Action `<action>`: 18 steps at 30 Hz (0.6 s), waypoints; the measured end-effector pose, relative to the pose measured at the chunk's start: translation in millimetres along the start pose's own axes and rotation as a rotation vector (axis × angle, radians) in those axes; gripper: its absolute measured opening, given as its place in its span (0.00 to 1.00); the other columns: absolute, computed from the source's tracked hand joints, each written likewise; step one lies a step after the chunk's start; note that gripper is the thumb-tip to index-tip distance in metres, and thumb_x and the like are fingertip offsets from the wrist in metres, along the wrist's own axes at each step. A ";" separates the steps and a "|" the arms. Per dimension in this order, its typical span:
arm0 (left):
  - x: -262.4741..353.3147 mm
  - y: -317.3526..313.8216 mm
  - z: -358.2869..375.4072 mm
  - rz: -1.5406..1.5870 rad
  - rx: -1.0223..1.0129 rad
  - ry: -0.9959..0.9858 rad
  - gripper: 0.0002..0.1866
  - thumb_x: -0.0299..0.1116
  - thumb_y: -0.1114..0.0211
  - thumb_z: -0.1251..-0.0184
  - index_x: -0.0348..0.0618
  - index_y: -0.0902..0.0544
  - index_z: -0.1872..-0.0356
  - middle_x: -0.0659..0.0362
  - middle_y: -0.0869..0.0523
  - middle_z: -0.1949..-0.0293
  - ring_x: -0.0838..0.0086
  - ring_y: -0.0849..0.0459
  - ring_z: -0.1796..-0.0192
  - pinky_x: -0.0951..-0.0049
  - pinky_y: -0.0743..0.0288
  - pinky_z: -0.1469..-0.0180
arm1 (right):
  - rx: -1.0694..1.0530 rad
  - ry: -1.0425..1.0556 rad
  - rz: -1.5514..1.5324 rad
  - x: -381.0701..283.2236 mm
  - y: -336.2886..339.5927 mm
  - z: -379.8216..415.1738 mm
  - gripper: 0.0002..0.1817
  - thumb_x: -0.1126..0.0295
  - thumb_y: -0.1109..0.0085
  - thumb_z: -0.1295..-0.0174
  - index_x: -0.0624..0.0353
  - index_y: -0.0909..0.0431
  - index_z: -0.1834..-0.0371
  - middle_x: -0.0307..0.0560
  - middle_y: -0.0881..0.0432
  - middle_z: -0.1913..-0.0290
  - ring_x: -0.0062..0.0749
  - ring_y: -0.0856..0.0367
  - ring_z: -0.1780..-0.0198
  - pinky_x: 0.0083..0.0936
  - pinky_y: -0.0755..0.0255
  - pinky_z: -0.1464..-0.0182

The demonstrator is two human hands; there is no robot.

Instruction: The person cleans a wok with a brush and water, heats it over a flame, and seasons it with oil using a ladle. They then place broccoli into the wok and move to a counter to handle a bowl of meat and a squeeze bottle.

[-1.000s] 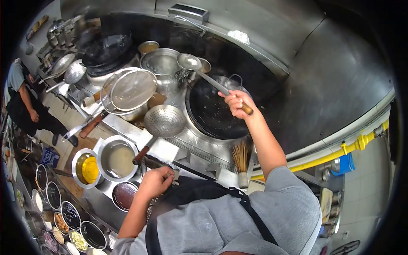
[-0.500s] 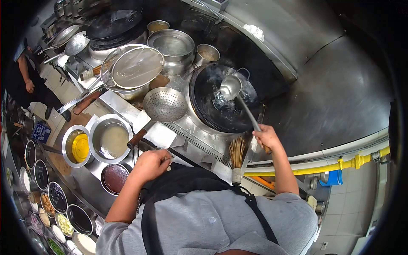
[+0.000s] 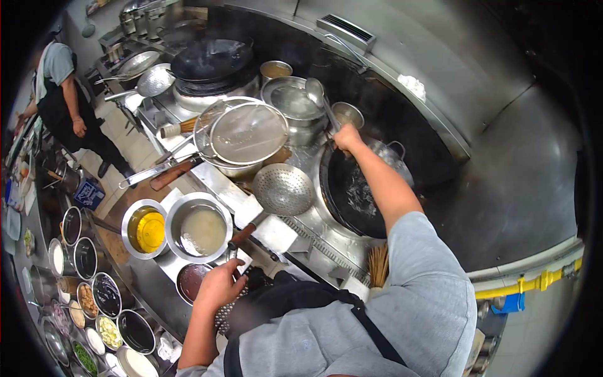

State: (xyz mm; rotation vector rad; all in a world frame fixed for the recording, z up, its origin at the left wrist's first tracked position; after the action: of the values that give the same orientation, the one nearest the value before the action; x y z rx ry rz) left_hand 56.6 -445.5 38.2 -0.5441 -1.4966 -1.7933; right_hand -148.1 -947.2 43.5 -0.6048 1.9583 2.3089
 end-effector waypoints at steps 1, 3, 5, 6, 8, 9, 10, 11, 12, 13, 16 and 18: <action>-8.8 -2.6 3.7 -0.010 0.029 -0.002 0.18 0.35 0.34 0.43 0.41 0.22 0.52 0.50 0.14 0.68 0.54 0.15 0.64 0.58 0.22 0.59 | -0.104 -0.044 -0.123 -7.9 -15.0 -11.4 0.13 0.70 0.43 0.42 0.74 0.21 0.66 0.59 0.16 0.69 0.44 0.16 0.73 0.35 0.23 0.70; -16.4 -1.9 11.5 0.044 0.030 0.066 0.21 0.36 0.32 0.46 0.40 0.21 0.52 0.47 0.15 0.68 0.54 0.15 0.62 0.60 0.23 0.58 | -0.210 -0.083 -0.251 -26.4 -28.3 -16.8 0.11 0.71 0.44 0.40 0.71 0.22 0.71 0.54 0.17 0.74 0.38 0.19 0.80 0.31 0.25 0.77; -15.8 -2.3 19.3 0.068 0.025 0.086 0.22 0.36 0.31 0.47 0.40 0.21 0.50 0.47 0.15 0.67 0.54 0.15 0.62 0.60 0.23 0.57 | -0.533 -0.507 -1.350 -32.7 -50.0 -3.1 0.14 0.71 0.47 0.37 0.56 0.33 0.83 0.36 0.32 0.87 0.21 0.33 0.88 0.17 0.37 0.86; -14.3 -2.6 21.3 0.072 0.026 0.088 0.26 0.36 0.30 0.48 0.40 0.23 0.47 0.46 0.15 0.67 0.54 0.15 0.61 0.60 0.23 0.57 | -0.528 -0.507 -1.354 -31.3 -47.6 1.7 0.14 0.71 0.47 0.37 0.56 0.33 0.83 0.36 0.32 0.87 0.21 0.33 0.88 0.17 0.37 0.86; -12.3 -5.4 20.2 0.072 0.019 0.080 0.29 0.36 0.30 0.49 0.40 0.25 0.44 0.46 0.15 0.66 0.54 0.15 0.61 0.61 0.23 0.56 | -0.632 -0.489 -1.775 -31.6 -41.4 13.9 0.15 0.71 0.51 0.35 0.53 0.40 0.80 0.32 0.40 0.87 0.13 0.40 0.89 0.11 0.43 0.88; -12.1 -9.8 16.4 0.066 -0.010 0.062 0.32 0.36 0.29 0.49 0.39 0.27 0.41 0.46 0.15 0.65 0.54 0.15 0.61 0.61 0.23 0.56 | -0.700 -0.461 -1.906 -25.9 -37.4 18.9 0.10 0.74 0.49 0.36 0.61 0.35 0.75 0.32 0.36 0.86 0.14 0.35 0.88 0.12 0.41 0.88; -9.8 -13.0 13.1 0.059 -0.041 0.042 0.35 0.36 0.29 0.50 0.39 0.29 0.38 0.46 0.15 0.65 0.54 0.15 0.61 0.62 0.23 0.56 | -0.681 -0.461 -1.917 -15.0 -31.3 22.8 0.10 0.74 0.49 0.36 0.61 0.35 0.75 0.32 0.36 0.86 0.14 0.35 0.88 0.12 0.41 0.88; -2.7 -13.2 9.4 0.050 -0.056 0.027 0.35 0.36 0.29 0.50 0.39 0.29 0.38 0.46 0.15 0.65 0.54 0.15 0.61 0.62 0.23 0.56 | -0.699 -0.502 -1.954 -10.8 -18.5 38.0 0.07 0.74 0.49 0.36 0.64 0.35 0.69 0.32 0.37 0.86 0.14 0.36 0.88 0.11 0.41 0.88; 7.7 -13.1 4.0 0.021 -0.079 0.015 0.36 0.37 0.29 0.49 0.40 0.30 0.37 0.47 0.15 0.64 0.54 0.15 0.61 0.60 0.23 0.56 | -0.714 -0.545 -1.994 -4.6 -6.6 53.7 0.07 0.74 0.49 0.36 0.68 0.35 0.63 0.31 0.37 0.85 0.13 0.36 0.88 0.11 0.41 0.88; 17.1 -14.5 -0.9 -0.008 -0.105 0.003 0.37 0.37 0.29 0.49 0.40 0.31 0.36 0.48 0.15 0.62 0.54 0.16 0.60 0.58 0.24 0.55 | -0.749 -0.455 -2.010 2.0 4.7 67.2 0.14 0.74 0.49 0.35 0.72 0.38 0.54 0.31 0.37 0.84 0.12 0.36 0.88 0.10 0.41 0.88; 38.3 -27.4 -18.9 -0.080 -0.133 -0.133 0.40 0.39 0.28 0.50 0.40 0.34 0.33 0.47 0.15 0.62 0.54 0.15 0.61 0.58 0.23 0.56 | -0.735 -0.378 -1.991 27.0 35.5 116.5 0.12 0.73 0.51 0.34 0.73 0.36 0.54 0.32 0.35 0.82 0.10 0.37 0.87 0.10 0.43 0.89; 56.0 -33.0 -25.6 -0.068 -0.202 -0.148 0.42 0.40 0.27 0.50 0.41 0.35 0.32 0.46 0.15 0.62 0.54 0.16 0.63 0.59 0.23 0.57 | -0.711 -0.376 -2.008 43.9 55.2 155.1 0.12 0.73 0.51 0.33 0.72 0.35 0.54 0.32 0.35 0.81 0.10 0.38 0.87 0.10 0.43 0.89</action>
State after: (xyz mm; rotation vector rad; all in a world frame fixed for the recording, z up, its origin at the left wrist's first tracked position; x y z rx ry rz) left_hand -1.1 -482.7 50.6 -0.7482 -1.4547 -2.0077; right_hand -244.6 -818.4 99.4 -1.1397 -0.1881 1.2261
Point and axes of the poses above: each hand's wrist, its own z-axis away from the middle knuckle, its own y-axis out of the back of the hand, x = y × z, the point moved 5 cm from there along -z, towards the middle knuckle
